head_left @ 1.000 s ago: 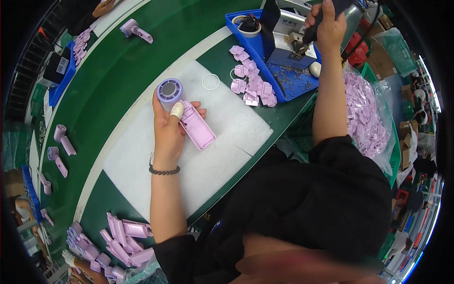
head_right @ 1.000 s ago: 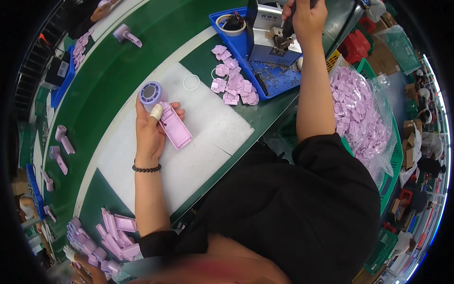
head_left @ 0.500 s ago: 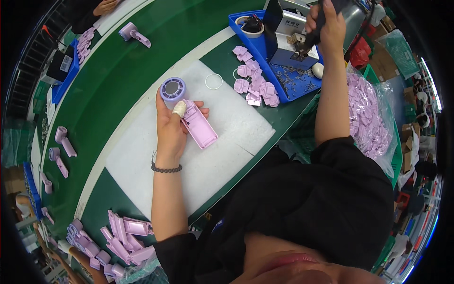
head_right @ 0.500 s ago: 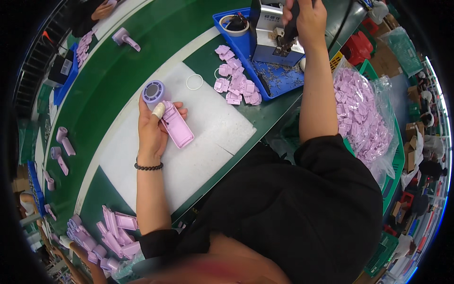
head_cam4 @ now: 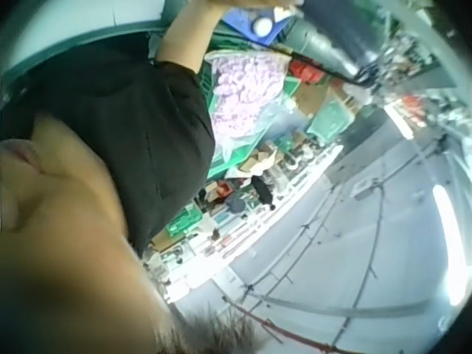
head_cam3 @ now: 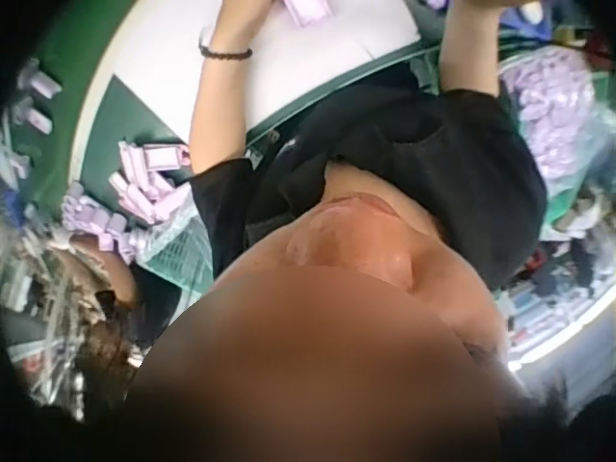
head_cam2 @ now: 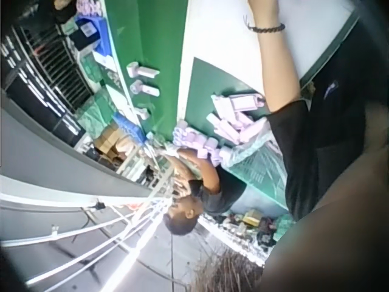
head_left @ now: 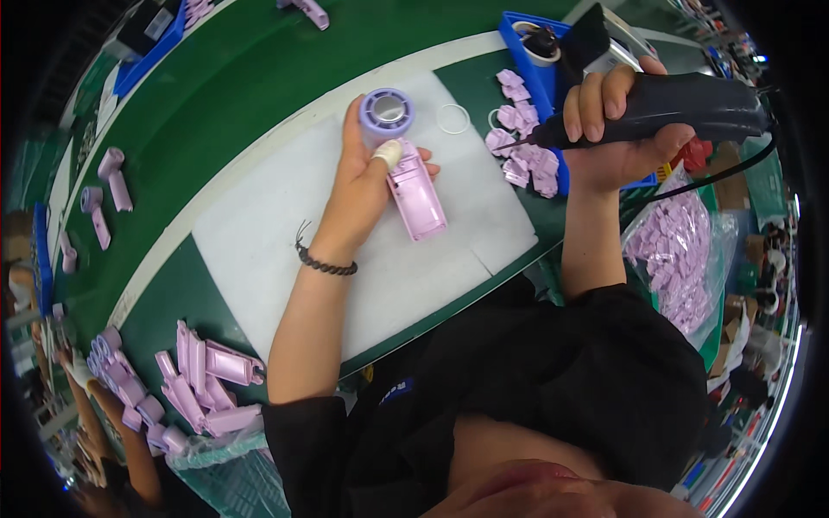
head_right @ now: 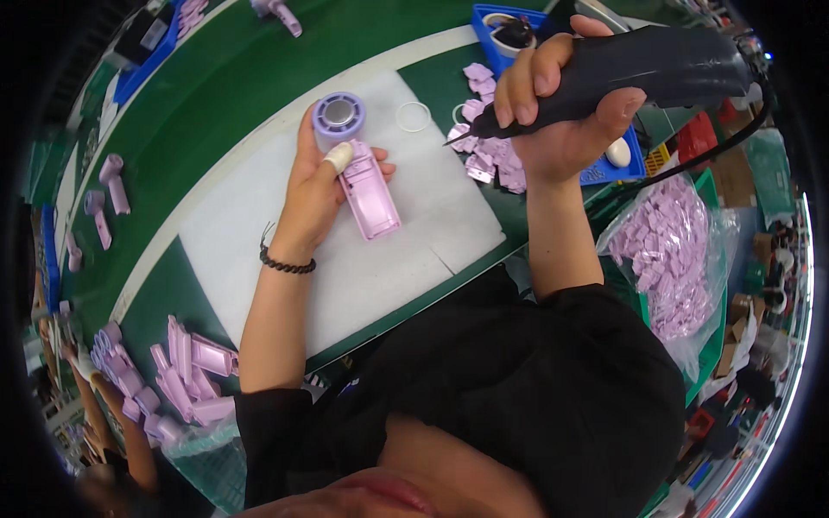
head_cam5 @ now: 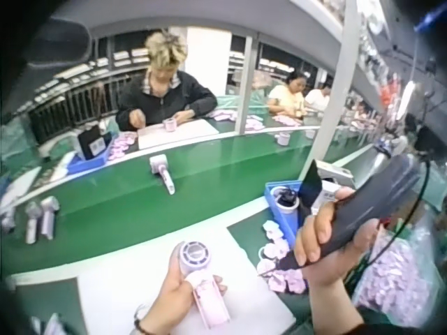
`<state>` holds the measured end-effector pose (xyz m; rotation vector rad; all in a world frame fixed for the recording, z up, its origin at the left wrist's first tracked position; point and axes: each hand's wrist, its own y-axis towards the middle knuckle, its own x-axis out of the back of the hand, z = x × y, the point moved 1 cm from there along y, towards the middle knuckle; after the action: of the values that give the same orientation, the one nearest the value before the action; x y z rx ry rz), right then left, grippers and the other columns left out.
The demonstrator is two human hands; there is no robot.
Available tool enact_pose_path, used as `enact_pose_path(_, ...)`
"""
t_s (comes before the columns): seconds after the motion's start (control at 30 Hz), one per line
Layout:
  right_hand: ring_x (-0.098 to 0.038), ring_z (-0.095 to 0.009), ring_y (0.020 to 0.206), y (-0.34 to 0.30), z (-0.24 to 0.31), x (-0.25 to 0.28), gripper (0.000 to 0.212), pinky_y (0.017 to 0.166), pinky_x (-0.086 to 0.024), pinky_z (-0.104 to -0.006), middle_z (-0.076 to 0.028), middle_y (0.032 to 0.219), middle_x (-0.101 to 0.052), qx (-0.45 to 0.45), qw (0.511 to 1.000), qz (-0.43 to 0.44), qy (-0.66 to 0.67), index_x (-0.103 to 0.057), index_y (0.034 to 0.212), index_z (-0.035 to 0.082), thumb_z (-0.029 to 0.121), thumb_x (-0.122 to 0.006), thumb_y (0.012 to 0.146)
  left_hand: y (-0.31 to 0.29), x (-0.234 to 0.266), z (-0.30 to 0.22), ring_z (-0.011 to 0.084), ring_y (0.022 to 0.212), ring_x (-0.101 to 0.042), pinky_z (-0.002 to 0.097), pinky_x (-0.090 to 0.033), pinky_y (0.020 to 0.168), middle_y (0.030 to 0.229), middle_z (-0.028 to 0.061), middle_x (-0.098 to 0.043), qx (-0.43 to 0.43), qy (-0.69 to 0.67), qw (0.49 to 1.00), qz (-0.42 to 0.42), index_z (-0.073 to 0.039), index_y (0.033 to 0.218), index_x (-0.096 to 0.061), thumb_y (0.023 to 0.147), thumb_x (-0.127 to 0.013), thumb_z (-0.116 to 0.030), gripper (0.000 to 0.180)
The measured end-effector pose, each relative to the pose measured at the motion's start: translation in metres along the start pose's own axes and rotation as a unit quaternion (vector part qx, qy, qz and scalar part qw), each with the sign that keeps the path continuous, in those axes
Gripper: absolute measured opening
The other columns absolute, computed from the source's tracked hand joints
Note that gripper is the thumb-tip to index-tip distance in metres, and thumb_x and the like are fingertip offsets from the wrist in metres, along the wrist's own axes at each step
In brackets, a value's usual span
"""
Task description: Manually assemble the plastic components and housing of portable hand fans on a factory production line.
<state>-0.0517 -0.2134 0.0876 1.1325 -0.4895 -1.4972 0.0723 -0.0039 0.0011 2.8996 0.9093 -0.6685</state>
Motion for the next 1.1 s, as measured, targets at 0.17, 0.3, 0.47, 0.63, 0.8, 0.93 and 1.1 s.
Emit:
enact_pose_path(0.17, -0.053, -0.014, 0.059, -0.001, -0.041, -0.028, 0.070, 0.051, -0.047, -0.0302, -0.006, 0.085, -0.054, -0.017, 0.999, 0.033, 0.040, -0.042, 0.143, 0.008, 0.060, -0.050, 0.096, 0.001, 0.004, 0.005, 0.0309, 0.097, -0.069, 0.0369, -0.060, 0.085, 0.125, 0.0257, -0.056, -0.006, 0.004, 1.000, 0.017, -0.016, 0.158, -0.004, 0.099, -0.035, 0.005, 0.070)
enact_pose_path(0.3, -0.054, -0.015, 0.061, -0.004, -0.066, -0.036, 0.074, 0.052, -0.048, -0.0310, -0.007, 0.086, -0.055, -0.025, 0.998, 0.039, 0.041, -0.041, 0.144, 0.009, 0.063, -0.051, 0.095, 0.002, 0.003, 0.004, 0.0302, 0.097, -0.069, 0.0353, -0.060, 0.085, 0.128, 0.0252, -0.054, -0.011, 0.007, 1.000, 0.022, -0.015, 0.158, -0.005, 0.099, -0.035, 0.005, 0.069)
enact_pose_path(0.47, -0.054, -0.015, 0.061, -0.006, -0.077, -0.033, 0.074, 0.052, -0.048, -0.0314, -0.007, 0.087, -0.055, -0.027, 0.998, 0.044, 0.036, -0.041, 0.145, 0.009, 0.063, -0.050, 0.095, 0.002, 0.000, 0.004, 0.0295, 0.098, -0.069, 0.0358, -0.060, 0.086, 0.128, 0.0219, -0.056, -0.026, 0.019, 0.999, 0.011, -0.015, 0.156, -0.011, 0.100, -0.036, 0.004, 0.065)
enact_pose_path(0.63, -0.054, -0.015, 0.061, -0.010, -0.081, -0.033, 0.073, 0.052, -0.048, -0.0311, -0.007, 0.088, -0.056, -0.030, 0.998, 0.048, 0.035, -0.042, 0.144, 0.010, 0.064, -0.050, 0.095, 0.002, 0.000, 0.005, 0.0287, 0.099, -0.069, 0.0369, -0.060, 0.086, 0.127, 0.0185, -0.058, -0.041, 0.016, 0.999, 0.006, -0.016, 0.155, -0.018, 0.100, -0.037, 0.004, 0.062)
enact_pose_path(0.8, -0.053, -0.014, 0.059, -0.015, -0.089, -0.036, 0.071, 0.051, -0.048, -0.0296, -0.006, 0.087, -0.056, -0.049, 0.998, 0.037, 0.024, -0.044, 0.141, 0.011, 0.064, -0.051, 0.095, 0.002, 0.000, 0.007, 0.0275, 0.101, -0.067, 0.0355, -0.060, 0.085, 0.132, 0.0172, -0.056, -0.042, 0.016, 0.999, 0.002, -0.015, 0.154, -0.020, 0.099, -0.037, 0.005, 0.061)
enact_pose_path(0.93, -0.052, -0.013, 0.058, -0.018, -0.097, -0.044, 0.070, 0.050, -0.047, -0.0281, -0.005, 0.085, -0.056, -0.069, 0.997, 0.029, 0.000, -0.046, 0.139, 0.011, 0.064, -0.053, 0.094, 0.000, -0.003, 0.005, 0.0254, 0.099, -0.066, 0.0337, -0.059, 0.084, 0.132, 0.0179, -0.054, -0.045, 0.028, 0.998, -0.014, -0.014, 0.155, -0.018, 0.099, -0.037, 0.006, 0.062)
enact_pose_path(1.1, -0.051, -0.011, 0.055, -0.018, -0.103, -0.055, 0.068, 0.047, -0.046, -0.0263, -0.003, 0.081, -0.056, -0.093, 0.994, 0.024, -0.050, -0.049, 0.137, 0.012, 0.064, -0.054, 0.094, 0.000, -0.007, 0.004, 0.0214, 0.089, -0.066, 0.0310, -0.059, 0.080, 0.130, 0.0222, -0.052, -0.059, 0.042, 0.997, -0.032, -0.012, 0.157, -0.009, 0.098, -0.037, 0.008, 0.067)
